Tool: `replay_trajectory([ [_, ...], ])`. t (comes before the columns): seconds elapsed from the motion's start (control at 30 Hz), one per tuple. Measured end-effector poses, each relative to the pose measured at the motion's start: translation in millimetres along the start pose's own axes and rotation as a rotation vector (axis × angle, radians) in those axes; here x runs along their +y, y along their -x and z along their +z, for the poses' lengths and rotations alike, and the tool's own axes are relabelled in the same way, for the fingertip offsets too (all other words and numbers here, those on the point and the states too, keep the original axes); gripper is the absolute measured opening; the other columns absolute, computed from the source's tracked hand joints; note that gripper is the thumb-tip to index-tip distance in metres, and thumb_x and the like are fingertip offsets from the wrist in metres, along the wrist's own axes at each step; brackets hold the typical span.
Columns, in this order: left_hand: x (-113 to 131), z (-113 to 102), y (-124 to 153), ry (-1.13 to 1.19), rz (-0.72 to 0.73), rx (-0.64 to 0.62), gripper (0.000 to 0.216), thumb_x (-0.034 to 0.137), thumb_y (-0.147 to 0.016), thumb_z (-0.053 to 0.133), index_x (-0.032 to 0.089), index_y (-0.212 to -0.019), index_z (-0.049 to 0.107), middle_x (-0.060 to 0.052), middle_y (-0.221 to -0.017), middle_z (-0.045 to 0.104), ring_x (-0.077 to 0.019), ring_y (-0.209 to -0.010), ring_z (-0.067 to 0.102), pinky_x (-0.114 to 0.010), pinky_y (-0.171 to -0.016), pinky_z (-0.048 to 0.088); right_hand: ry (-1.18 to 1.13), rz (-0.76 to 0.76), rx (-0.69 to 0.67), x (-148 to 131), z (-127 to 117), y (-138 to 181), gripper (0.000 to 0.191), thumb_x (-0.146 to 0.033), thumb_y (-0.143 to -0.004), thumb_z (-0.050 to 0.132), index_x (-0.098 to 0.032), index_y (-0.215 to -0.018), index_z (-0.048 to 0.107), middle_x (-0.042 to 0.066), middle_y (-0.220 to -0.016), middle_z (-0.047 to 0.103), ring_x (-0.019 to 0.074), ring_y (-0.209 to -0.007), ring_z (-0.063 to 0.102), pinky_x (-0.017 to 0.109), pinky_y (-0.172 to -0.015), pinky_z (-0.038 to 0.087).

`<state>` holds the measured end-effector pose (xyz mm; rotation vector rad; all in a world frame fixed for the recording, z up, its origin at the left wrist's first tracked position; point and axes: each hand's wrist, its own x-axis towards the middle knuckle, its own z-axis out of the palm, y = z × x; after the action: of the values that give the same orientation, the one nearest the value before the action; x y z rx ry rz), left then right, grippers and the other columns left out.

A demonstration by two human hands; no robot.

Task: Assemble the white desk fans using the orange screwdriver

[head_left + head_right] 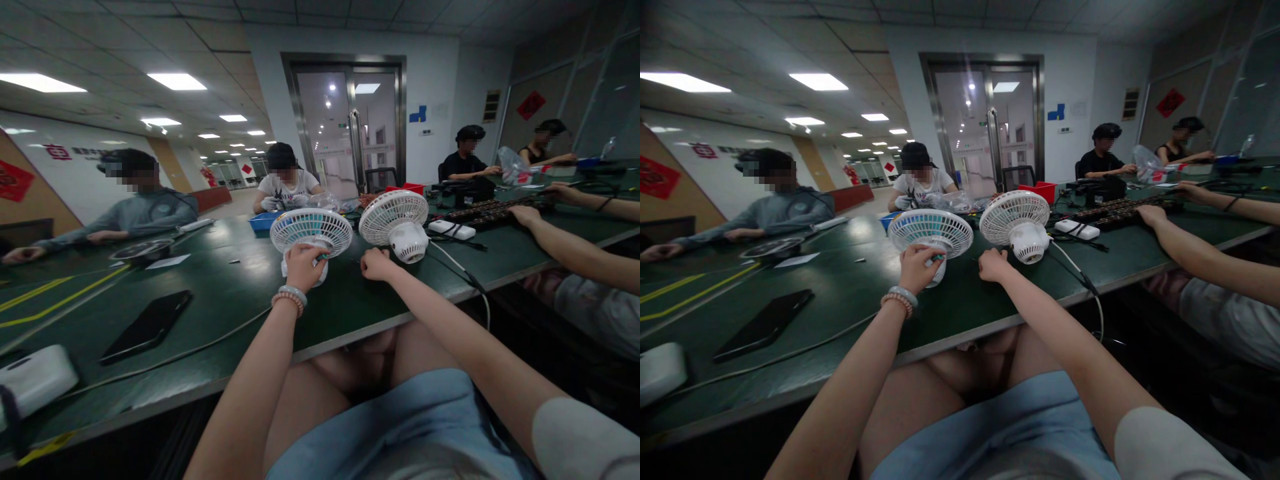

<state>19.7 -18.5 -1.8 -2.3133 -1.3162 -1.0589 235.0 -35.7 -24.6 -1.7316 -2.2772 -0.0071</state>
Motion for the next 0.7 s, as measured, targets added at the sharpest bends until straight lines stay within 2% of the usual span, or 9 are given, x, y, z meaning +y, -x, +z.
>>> replay_trajectory([
  [0.17,-1,1,0,-0.001,-0.015,-0.003,0.024,0.03,-0.073,0.058,0.03,-0.095,0.067,-0.005,-0.093,0.063,-0.0244,-0.104,0.047,-0.044,-0.094,0.028,0.005,0.017,0.021,0,2,1,0.016,-0.024,-0.071,0.055,-0.019,-0.079,0.067,0.012,-0.101,0.059,0.0296,-0.101,0.047,0.047,-0.083,0.034],
  [0.3,0,0,0,0.012,-0.021,-0.005,0.028,0.028,-0.072,0.058,0.029,-0.099,0.065,-0.003,-0.086,0.065,-0.0245,-0.103,0.048,-0.044,-0.094,0.028,-0.003,-0.008,0.23,-5,3,3,0.017,-0.023,-0.076,0.049,-0.019,-0.084,0.064,0.01,-0.101,0.057,0.0278,-0.103,0.045,0.045,-0.085,0.032],
  [0.4,1,-1,2,0.012,-0.029,-0.016,0.028,0.028,-0.072,0.058,0.029,-0.099,0.065,-0.004,-0.088,0.066,-0.0248,-0.103,0.048,-0.044,-0.094,0.028,-0.039,-0.115,0.372,-10,-1,7,0.02,-0.02,-0.081,0.043,-0.017,-0.089,0.061,0.009,-0.096,0.058,0.0223,-0.098,0.048,0.039,-0.087,0.031],
  [0.53,0,-3,4,0.022,-0.012,-0.022,0.03,0.028,-0.072,0.058,0.028,-0.102,0.063,-0.003,-0.088,0.067,-0.0248,-0.104,0.048,-0.044,-0.094,0.029,-0.093,-0.295,0.427,-16,-6,10,0.023,-0.02,-0.085,0.037,-0.015,-0.091,0.058,0.009,-0.09,0.058,0.0179,-0.089,0.05,0.029,-0.082,0.035],
  [0.7,-1,-5,6,0.052,0.006,-0.005,0.036,0.027,-0.07,0.058,0.025,-0.106,0.06,-0.003,-0.089,0.068,-0.0253,-0.102,0.05,-0.045,-0.094,0.031,-0.2,-0.326,0.478,-31,-13,-7,0.026,-0.026,-0.089,0.034,-0.016,-0.09,0.058,0.009,-0.093,0.06,0.017,-0.089,0.052,0.026,-0.081,0.036],
])
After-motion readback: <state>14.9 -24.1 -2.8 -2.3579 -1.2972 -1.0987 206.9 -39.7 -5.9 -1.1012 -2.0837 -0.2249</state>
